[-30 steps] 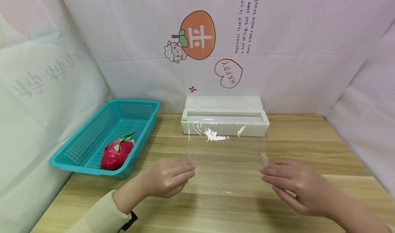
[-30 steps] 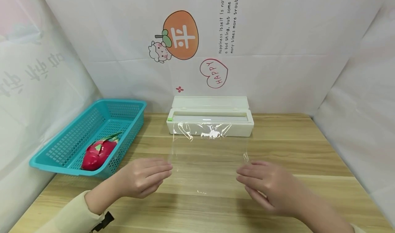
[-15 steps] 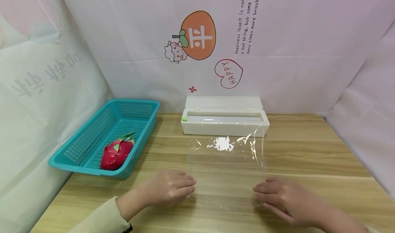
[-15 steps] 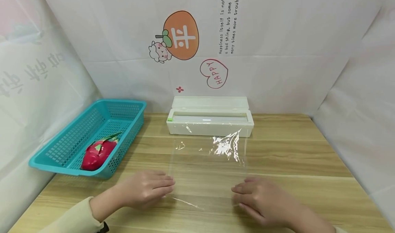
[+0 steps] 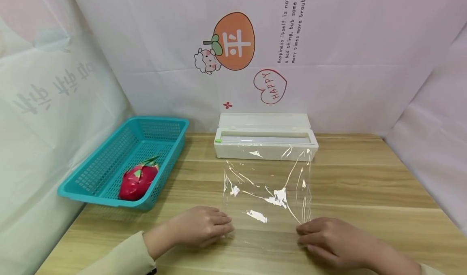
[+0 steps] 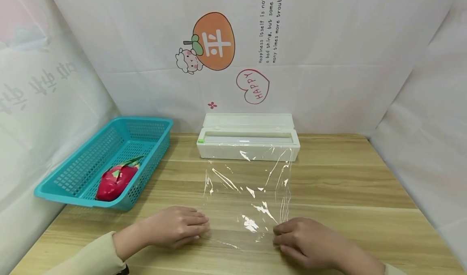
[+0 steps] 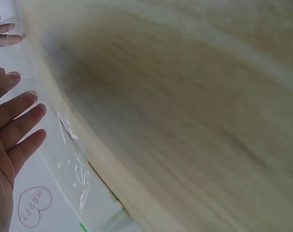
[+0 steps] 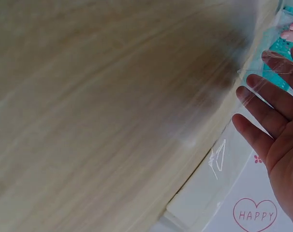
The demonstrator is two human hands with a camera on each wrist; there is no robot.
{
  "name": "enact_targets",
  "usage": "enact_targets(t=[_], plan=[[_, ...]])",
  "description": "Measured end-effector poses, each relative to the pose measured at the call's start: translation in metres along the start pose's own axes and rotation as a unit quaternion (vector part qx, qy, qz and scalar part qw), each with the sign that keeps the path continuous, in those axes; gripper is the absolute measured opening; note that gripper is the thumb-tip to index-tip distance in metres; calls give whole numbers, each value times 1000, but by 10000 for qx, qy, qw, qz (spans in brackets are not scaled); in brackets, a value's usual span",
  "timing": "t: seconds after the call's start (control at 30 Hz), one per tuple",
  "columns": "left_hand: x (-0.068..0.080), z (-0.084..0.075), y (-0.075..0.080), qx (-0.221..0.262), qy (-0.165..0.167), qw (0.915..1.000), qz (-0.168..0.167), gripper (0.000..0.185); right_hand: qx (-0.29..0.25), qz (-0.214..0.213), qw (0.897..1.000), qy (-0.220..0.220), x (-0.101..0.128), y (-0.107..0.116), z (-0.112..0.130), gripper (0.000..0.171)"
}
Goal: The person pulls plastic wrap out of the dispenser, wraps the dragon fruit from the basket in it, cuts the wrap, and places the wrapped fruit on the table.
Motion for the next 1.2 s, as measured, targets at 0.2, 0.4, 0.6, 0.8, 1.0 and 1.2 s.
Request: enact_targets(t=[0.2,0.4,0.6,0.8,1.0,1.2], plan=[[1,0,-7,43,125,9997,215,29,-55,210,9994,-275,0,-3,-2,22],[2,0,-10,156,220,9984,495,28,-284,182,9985,-426,-3,-4,-3,15],[-1,-1,-9,165,175,9994,249,19,-328,-70,9988,-345,-6,-5,-5,12],[-3,0,-9,137,153,9998,48,12,-260,-345,9990,-77,-4,-8,-6,11],[-4,2,-9,252,300,9990,203,13,-13,-457,9989,-53,-1,-11,-8,19],[-4,3,-9,345,357,9986,171,9,292,-436,9983,-245,-1,-12,-11,44]])
Point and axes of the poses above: each hand's wrist, its own x-axis away from the middle knuckle, its own y-axis out of the back of the hand, z = x × y, the point moved 5 cm from there along -x, towards the middle knuckle, and after that the axes turned 2 degrees about -y, right-handed, at the moved point
